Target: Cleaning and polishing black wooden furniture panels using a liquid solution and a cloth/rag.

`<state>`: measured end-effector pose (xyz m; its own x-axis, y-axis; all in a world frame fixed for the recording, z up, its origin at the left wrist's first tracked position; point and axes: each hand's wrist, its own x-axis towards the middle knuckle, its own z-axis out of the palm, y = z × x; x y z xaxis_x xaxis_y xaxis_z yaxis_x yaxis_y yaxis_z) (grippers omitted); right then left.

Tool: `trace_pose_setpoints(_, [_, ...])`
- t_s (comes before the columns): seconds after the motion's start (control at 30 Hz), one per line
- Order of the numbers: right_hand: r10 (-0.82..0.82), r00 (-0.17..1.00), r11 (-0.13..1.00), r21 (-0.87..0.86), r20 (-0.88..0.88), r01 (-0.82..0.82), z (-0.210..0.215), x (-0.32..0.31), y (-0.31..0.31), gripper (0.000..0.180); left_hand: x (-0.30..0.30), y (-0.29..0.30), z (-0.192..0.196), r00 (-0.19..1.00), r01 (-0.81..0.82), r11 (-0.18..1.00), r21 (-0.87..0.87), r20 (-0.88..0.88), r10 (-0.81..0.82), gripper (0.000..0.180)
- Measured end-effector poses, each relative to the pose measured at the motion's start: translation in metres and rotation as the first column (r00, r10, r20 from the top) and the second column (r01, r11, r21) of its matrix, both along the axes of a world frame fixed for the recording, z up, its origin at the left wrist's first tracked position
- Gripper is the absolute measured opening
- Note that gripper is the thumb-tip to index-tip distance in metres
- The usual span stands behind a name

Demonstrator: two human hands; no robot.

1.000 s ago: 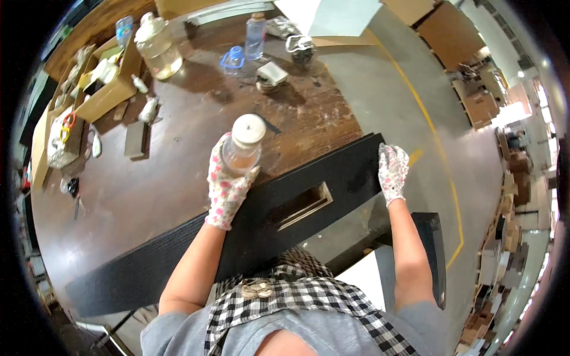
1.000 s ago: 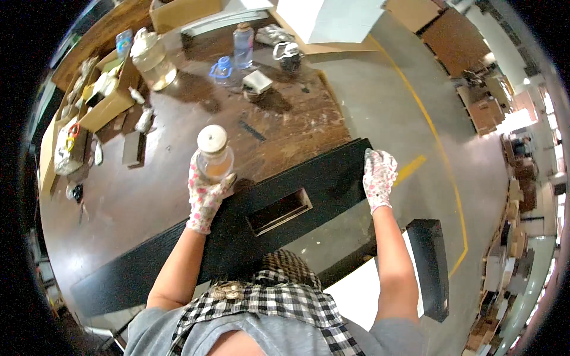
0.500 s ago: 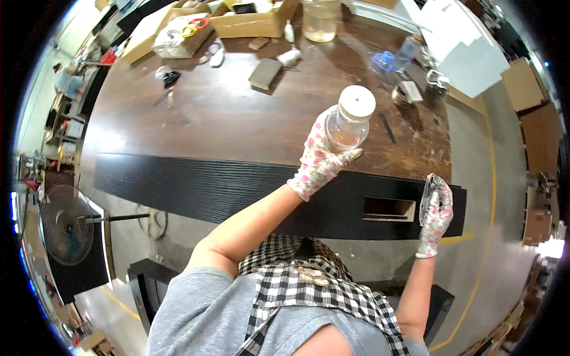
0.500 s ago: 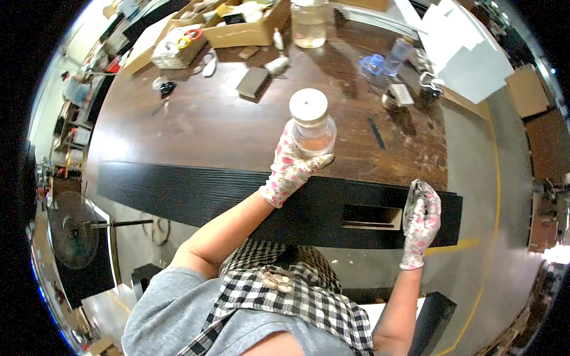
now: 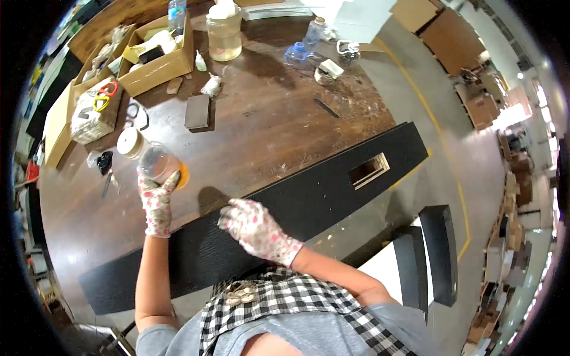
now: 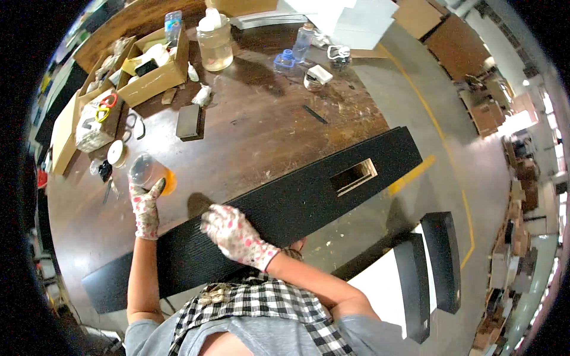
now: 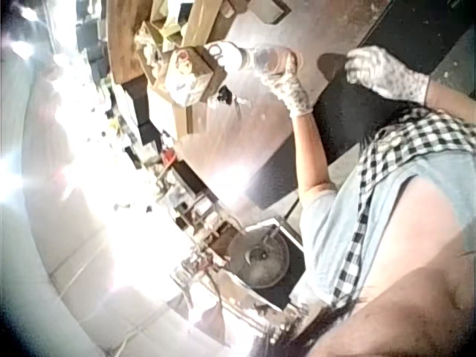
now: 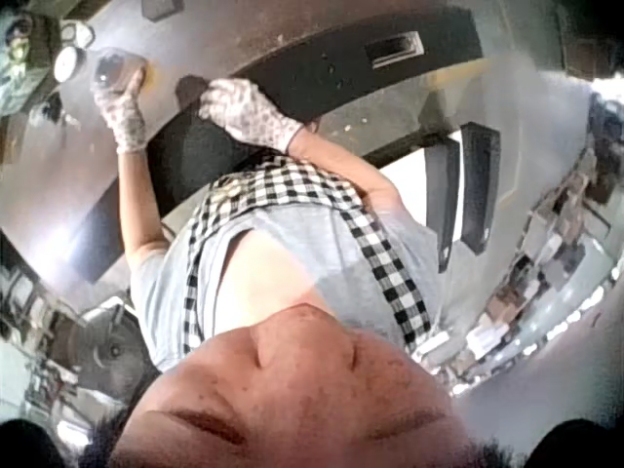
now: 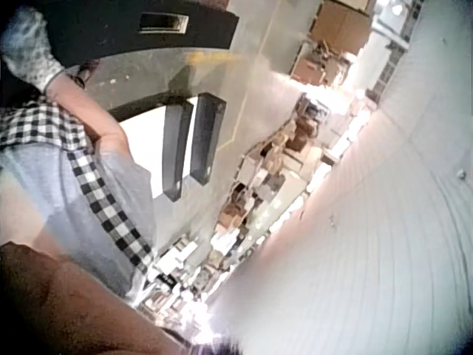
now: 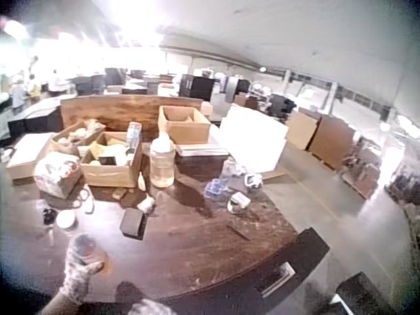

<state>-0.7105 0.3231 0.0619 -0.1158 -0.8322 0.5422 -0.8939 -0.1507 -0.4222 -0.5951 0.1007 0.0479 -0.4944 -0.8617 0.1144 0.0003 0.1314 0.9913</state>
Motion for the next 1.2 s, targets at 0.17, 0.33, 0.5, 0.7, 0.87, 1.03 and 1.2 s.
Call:
trace_pose_setpoints(0.17, [-0.409, 0.908, 0.912, 0.005, 0.091, 0.410, 0.001, -0.054, 0.027, 0.012, 0.027, -0.046, -0.012, 0.997, 0.072, 0.987, 0.141, 0.008, -0.074, 0.070])
trace_pose_setpoints(0.33, [-0.456, 0.888, 0.865, 0.209, -0.055, 0.456, -0.004, -0.026, 0.031, 0.016, 0.005, -0.072, -0.040, 0.988, 0.147, 0.976, 0.161, 0.014, -0.151, 0.062])
trace_pose_setpoints(0.5, [-0.101, 0.995, 0.990, 0.100, -0.026, 0.103, -0.001, 0.059, 0.011, 0.025, -0.010, -0.081, -0.064, 0.991, 0.108, 0.991, 0.078, 0.076, -0.114, 0.060])
trace_pose_setpoints(0.7, [-0.745, 0.667, 0.660, 0.127, -0.021, 0.741, 0.003, -0.079, 0.113, 0.016, 0.021, -0.060, -0.048, 0.970, 0.031, 0.994, 0.103, 0.236, -0.055, 0.076])
trace_pose_setpoints(0.87, [-0.406, 0.906, 0.902, 0.108, -0.122, 0.419, -0.001, -0.001, 0.053, 0.022, 0.103, -0.051, -0.028, 0.960, -0.059, 0.987, -0.149, 0.262, 0.097, 0.070])
trace_pose_setpoints(1.03, [-0.067, 0.997, 0.994, 0.081, -0.047, 0.071, -0.005, 0.050, 0.027, 0.022, 0.202, -0.045, -0.007, 0.849, -0.288, 0.890, -0.353, 0.335, 0.408, 0.060])
trace_pose_setpoints(1.2, [-0.497, 0.859, 0.848, 0.141, -0.124, 0.511, 0.001, -0.058, 0.078, 0.022, 0.342, -0.046, -0.004, 0.587, -0.537, 0.680, -0.499, 0.358, 0.726, 0.052])
